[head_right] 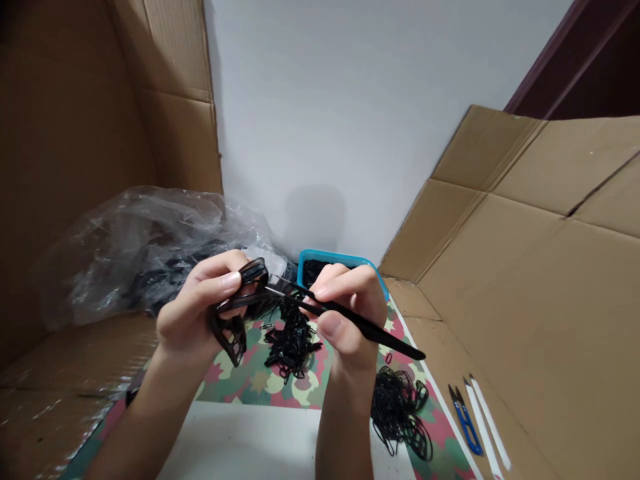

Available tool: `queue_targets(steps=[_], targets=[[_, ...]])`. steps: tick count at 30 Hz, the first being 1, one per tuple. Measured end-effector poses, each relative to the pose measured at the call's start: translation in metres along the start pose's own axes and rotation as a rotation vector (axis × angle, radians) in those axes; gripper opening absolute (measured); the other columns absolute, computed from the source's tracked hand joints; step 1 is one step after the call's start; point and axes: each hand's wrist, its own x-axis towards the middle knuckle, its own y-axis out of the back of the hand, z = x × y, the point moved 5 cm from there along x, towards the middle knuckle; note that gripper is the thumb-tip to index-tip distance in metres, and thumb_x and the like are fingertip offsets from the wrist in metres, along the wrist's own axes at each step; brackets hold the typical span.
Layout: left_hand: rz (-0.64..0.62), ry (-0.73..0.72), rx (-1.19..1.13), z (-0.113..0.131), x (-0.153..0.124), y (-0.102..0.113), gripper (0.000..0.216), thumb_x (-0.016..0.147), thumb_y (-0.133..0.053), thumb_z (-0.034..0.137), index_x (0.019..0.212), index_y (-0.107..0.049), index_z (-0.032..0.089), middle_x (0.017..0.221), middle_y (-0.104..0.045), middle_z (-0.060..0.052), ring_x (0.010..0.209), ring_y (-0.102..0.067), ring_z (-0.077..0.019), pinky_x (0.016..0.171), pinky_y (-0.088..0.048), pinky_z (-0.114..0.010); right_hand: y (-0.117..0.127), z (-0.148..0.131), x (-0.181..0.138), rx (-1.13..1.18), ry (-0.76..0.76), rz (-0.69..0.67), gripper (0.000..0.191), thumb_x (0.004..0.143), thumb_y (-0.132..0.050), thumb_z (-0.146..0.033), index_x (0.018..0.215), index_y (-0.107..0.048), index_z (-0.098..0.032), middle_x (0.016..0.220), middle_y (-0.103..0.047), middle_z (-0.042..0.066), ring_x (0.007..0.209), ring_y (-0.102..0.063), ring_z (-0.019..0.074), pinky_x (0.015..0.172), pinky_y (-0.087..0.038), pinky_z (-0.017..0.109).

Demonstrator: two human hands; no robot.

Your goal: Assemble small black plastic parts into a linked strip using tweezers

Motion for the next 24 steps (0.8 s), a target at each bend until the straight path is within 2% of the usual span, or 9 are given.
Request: queue_targets(steps=[4, 10, 19, 24], targets=[[-0.001, -0.019, 0.018, 0.001, 0.000, 0.000, 0.030, 0.081, -0.072, 0.031, 0.060, -0.057, 0.015, 0.052, -0.043, 0.004, 0.046, -0.031, -0.0052, 0.043, -0.022, -0.019, 0.000, -0.002, -0.001, -0.069, 0.000, -0.056, 0.018, 0.080, -0.069, -0.024, 0.097, -0.067, -0.025, 0.074, -0.059, -0.001, 0.064, -0.052, 0.0183, 0.049, -0.041, 0.033], [0.020, -0.091, 0.136, 0.003, -0.002, 0.001, 0.032, 0.084, -0.070, 0.033, 0.061, -0.056, 0.016, 0.054, -0.040, 0.004, 0.049, -0.031, -0.0071, 0.046, -0.023, -0.022, -0.002, -0.012, -0.007, -0.345, -0.016, -0.062, 0.033, 0.072, -0.061, -0.008, 0.099, -0.064, -0.027, 0.087, -0.058, -0.002, 0.078, -0.054, 0.0188, 0.066, -0.044, 0.036], [-0.026, -0.101, 0.227, 0.003, -0.002, 0.000, 0.035, 0.088, -0.067, 0.035, 0.062, -0.051, 0.016, 0.056, -0.037, 0.005, 0.051, -0.031, -0.0072, 0.047, -0.023, -0.023, -0.017, -0.027, -0.008, -0.578, 0.145, -0.124, 0.029, 0.078, -0.059, -0.002, 0.097, -0.062, -0.023, 0.089, -0.058, -0.001, 0.080, -0.055, 0.0186, 0.070, -0.043, 0.038], [0.006, -0.134, 0.218, 0.003, -0.003, 0.001, 0.033, 0.088, -0.066, 0.031, 0.063, -0.052, 0.016, 0.055, -0.037, 0.005, 0.050, -0.030, -0.0067, 0.047, -0.023, -0.023, -0.023, -0.029, -0.009, -0.627, 0.190, -0.168, 0.027, 0.080, -0.057, 0.000, 0.095, -0.061, -0.023, 0.087, -0.058, -0.002, 0.077, -0.056, 0.0179, 0.067, -0.044, 0.038]])
